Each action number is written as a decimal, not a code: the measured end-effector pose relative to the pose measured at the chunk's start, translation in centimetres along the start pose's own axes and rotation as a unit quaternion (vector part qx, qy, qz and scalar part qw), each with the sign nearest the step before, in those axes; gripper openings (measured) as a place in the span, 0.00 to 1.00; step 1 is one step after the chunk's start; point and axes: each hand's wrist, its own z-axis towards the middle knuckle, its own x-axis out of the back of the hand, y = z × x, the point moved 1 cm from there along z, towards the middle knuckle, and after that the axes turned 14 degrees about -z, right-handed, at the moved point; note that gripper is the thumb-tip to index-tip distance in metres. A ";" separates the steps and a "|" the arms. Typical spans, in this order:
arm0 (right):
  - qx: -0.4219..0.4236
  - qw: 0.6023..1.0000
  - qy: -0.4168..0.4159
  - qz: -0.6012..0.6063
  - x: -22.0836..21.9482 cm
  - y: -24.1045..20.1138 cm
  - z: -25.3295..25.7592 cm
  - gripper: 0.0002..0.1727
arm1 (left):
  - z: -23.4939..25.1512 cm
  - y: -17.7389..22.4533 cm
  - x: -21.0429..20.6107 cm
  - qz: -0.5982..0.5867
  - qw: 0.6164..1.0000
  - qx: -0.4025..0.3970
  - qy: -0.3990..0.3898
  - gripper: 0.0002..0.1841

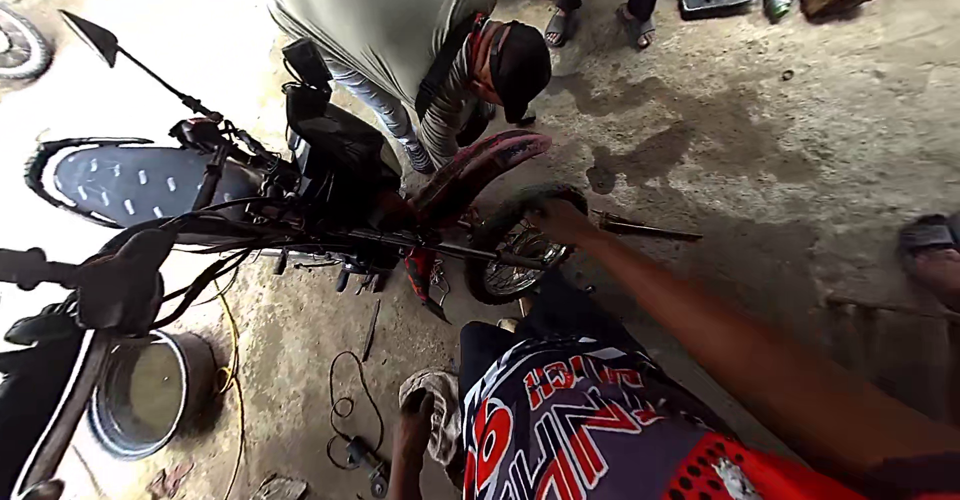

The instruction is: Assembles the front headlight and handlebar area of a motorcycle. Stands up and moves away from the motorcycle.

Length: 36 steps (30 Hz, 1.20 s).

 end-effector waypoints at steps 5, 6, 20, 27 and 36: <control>-0.320 0.914 -0.237 -0.073 -11.2 21.5 -23.2 0.27 | 2.7 8.5 -2.4 0.105 0.985 -0.106 -0.085 0.24; -0.379 0.891 -0.245 -0.051 -12.7 23.4 -29.0 0.27 | 2.8 10.3 -3.3 0.099 0.982 -0.123 -0.105 0.23; -0.507 0.811 -0.096 0.276 -15.1 20.6 -44.9 0.21 | -0.2 30.2 -23.6 -0.485 0.839 -0.071 -0.237 0.16; -0.511 0.811 -0.115 0.262 -8.2 31.0 -42.8 0.22 | 2.7 38.2 -32.4 -0.596 0.790 -0.069 -0.130 0.29; -0.540 0.809 -0.071 0.222 8.6 48.9 -38.5 0.23 | 5.9 42.8 -40.4 -0.680 0.726 -0.098 0.043 0.21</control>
